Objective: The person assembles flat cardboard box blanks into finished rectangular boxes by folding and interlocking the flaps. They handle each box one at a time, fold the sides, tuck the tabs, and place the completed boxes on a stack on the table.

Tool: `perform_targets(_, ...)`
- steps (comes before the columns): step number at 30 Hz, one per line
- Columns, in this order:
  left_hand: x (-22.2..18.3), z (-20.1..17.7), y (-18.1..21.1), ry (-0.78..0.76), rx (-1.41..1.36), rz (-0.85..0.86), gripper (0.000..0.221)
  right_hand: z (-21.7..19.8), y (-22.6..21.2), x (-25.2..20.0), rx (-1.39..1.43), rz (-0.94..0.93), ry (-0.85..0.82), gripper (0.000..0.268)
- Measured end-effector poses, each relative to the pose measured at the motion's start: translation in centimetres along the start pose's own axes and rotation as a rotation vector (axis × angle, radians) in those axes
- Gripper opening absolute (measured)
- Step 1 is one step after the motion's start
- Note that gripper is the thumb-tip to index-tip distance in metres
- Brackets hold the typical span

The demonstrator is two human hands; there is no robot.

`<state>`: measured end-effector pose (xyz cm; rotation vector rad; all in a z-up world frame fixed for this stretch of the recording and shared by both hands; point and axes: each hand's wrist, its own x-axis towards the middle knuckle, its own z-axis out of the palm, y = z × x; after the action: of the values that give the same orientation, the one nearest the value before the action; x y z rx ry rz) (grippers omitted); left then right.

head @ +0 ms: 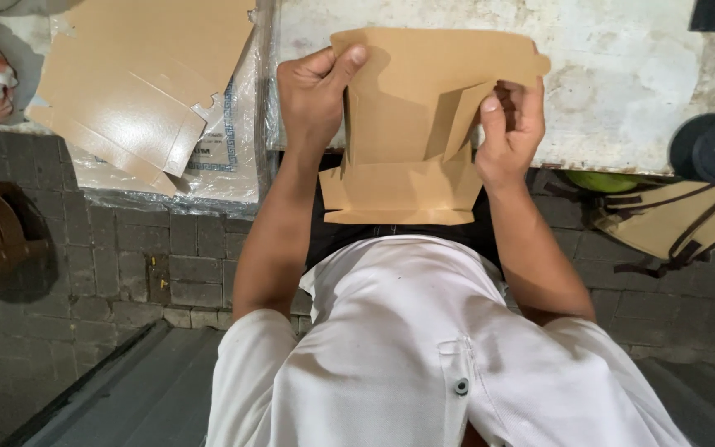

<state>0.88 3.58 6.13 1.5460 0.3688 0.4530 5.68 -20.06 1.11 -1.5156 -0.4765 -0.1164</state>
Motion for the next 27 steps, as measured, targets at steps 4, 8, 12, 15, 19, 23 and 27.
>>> perform_targets(4,-0.7,0.7,-0.1,0.037,0.013,0.066,0.056,0.4,0.7,-0.8,-0.054,0.036,0.128,0.053)
perform_targets(8,-1.1,1.0,-1.3,0.018,0.031,0.189,0.053,0.2,1.3,-0.3,-0.199,-0.123,0.222,0.051)
perform_targets(12,-2.1,1.5,-0.1,-0.005,0.005,0.277,0.054,0.0,2.1,0.7,-0.267,-0.158,0.151,0.052)
perform_targets(15,-2.5,1.6,0.4,-0.052,0.001,0.362,0.051,0.7,0.5,1.3,-0.069,-0.138,0.044,0.048)
perform_targets(19,-2.9,1.3,1.0,-0.053,-0.011,0.377,0.051,0.0,-0.1,1.8,0.408,0.063,-0.066,0.059)
perform_targets(23,-3.3,1.4,1.4,-0.106,-0.081,0.377,0.048,-0.9,0.2,2.3,0.348,0.363,0.16,0.071)
perform_targets(27,-3.3,1.9,2.5,-0.183,-0.162,0.437,0.048,-1.4,1.1,2.4,0.417,0.226,0.045,0.059)
